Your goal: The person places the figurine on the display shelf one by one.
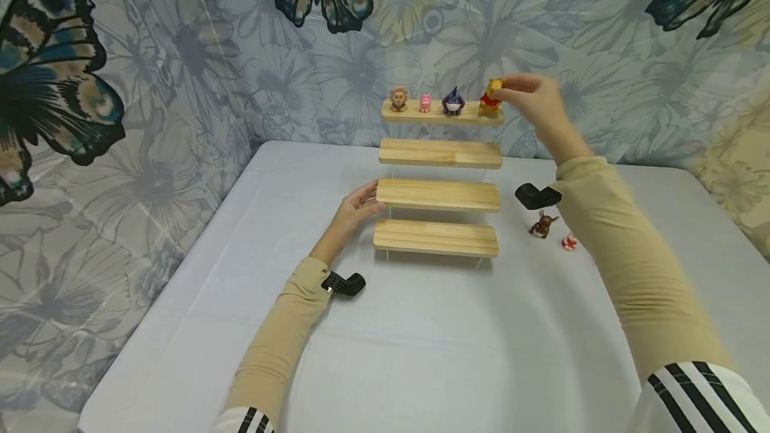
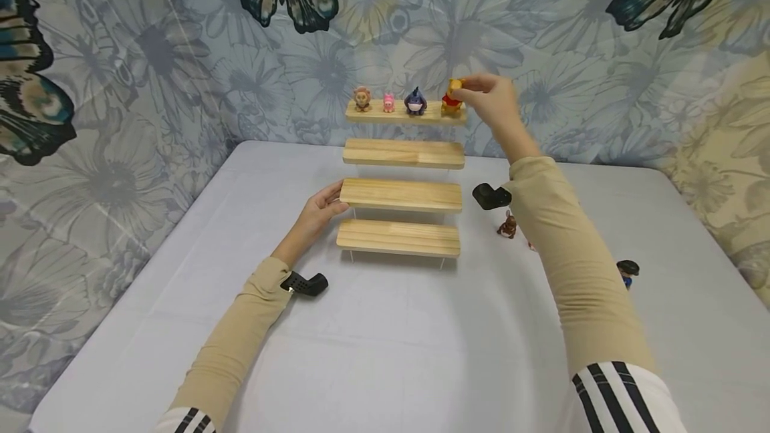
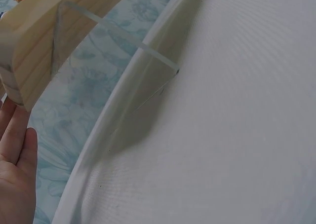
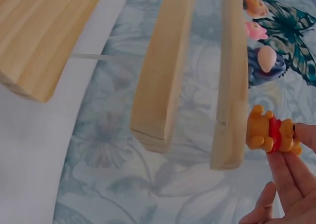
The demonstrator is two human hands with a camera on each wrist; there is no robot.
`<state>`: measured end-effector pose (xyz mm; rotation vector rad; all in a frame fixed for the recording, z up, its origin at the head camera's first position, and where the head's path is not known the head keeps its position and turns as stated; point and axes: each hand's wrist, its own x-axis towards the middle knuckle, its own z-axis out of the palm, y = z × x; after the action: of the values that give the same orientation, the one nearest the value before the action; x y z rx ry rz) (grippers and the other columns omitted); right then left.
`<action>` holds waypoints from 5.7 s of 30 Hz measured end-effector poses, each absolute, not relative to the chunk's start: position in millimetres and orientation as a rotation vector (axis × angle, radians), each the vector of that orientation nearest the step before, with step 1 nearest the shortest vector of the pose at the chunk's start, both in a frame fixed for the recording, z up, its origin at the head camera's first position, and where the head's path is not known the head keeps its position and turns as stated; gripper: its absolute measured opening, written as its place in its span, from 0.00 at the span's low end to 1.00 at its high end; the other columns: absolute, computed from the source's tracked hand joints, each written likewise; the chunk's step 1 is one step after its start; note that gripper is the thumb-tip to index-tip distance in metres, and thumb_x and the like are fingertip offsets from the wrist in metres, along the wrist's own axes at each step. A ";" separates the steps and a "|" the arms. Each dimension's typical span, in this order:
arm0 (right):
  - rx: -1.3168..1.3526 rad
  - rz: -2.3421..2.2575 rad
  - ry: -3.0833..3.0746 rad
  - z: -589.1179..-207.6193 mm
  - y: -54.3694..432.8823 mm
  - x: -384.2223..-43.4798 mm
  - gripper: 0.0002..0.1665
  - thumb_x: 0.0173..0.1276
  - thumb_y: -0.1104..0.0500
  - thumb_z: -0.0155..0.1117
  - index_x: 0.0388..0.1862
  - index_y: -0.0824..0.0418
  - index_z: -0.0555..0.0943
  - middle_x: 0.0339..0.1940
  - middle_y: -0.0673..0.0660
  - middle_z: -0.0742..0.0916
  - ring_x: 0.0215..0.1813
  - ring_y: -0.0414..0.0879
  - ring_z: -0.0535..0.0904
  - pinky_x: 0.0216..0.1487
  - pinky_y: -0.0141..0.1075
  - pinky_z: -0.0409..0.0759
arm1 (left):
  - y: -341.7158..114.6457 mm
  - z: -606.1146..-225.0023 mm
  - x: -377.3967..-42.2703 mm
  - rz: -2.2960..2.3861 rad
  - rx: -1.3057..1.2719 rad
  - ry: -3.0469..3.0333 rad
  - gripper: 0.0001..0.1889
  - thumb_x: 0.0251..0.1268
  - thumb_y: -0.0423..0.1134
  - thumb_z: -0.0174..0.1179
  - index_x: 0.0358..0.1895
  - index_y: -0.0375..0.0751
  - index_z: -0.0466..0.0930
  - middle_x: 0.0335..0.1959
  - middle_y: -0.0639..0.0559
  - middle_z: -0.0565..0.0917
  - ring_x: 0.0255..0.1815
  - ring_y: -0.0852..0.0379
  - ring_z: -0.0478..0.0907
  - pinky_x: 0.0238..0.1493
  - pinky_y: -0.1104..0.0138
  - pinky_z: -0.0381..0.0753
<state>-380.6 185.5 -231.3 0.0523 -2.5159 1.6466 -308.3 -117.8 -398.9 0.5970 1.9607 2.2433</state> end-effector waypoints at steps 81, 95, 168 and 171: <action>0.348 0.708 -3.198 -333.7 296.3 -310.1 0.40 0.59 0.38 0.57 0.54 0.72 0.72 0.53 0.74 0.72 0.52 0.69 0.62 0.44 0.58 0.68 | -115.0 -400.7 -304.8 2.177 0.583 2.062 0.31 0.60 0.31 0.56 0.65 0.30 0.56 0.59 0.37 0.66 0.57 0.48 0.67 0.55 0.64 0.67; 0.343 0.792 -3.269 -354.6 307.5 -306.1 0.38 0.58 0.43 0.62 0.54 0.73 0.71 0.54 0.75 0.71 0.54 0.73 0.57 0.47 0.59 0.65 | -115.3 -406.8 -308.3 2.206 0.579 2.034 0.29 0.61 0.29 0.55 0.65 0.31 0.57 0.59 0.38 0.67 0.56 0.48 0.67 0.55 0.64 0.67; 0.322 0.967 -3.073 -343.4 298.8 -303.8 0.30 0.59 0.44 0.62 0.50 0.67 0.76 0.48 0.68 0.77 0.46 0.59 0.67 0.36 0.48 0.72 | -115.1 -401.7 -306.0 2.182 0.591 2.048 0.29 0.62 0.28 0.53 0.66 0.30 0.55 0.59 0.36 0.66 0.57 0.47 0.66 0.55 0.63 0.67; 0.325 0.946 -3.055 -338.0 296.2 -302.5 0.30 0.59 0.44 0.61 0.49 0.68 0.76 0.48 0.68 0.77 0.47 0.59 0.67 0.38 0.49 0.69 | -115.1 -399.9 -304.9 2.182 0.594 2.052 0.30 0.62 0.29 0.54 0.66 0.30 0.55 0.59 0.37 0.66 0.57 0.48 0.66 0.56 0.63 0.66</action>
<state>-302.5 296.2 -338.0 0.3247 -3.0546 0.9463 -304.9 -115.1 -399.9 0.5935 2.0516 2.1821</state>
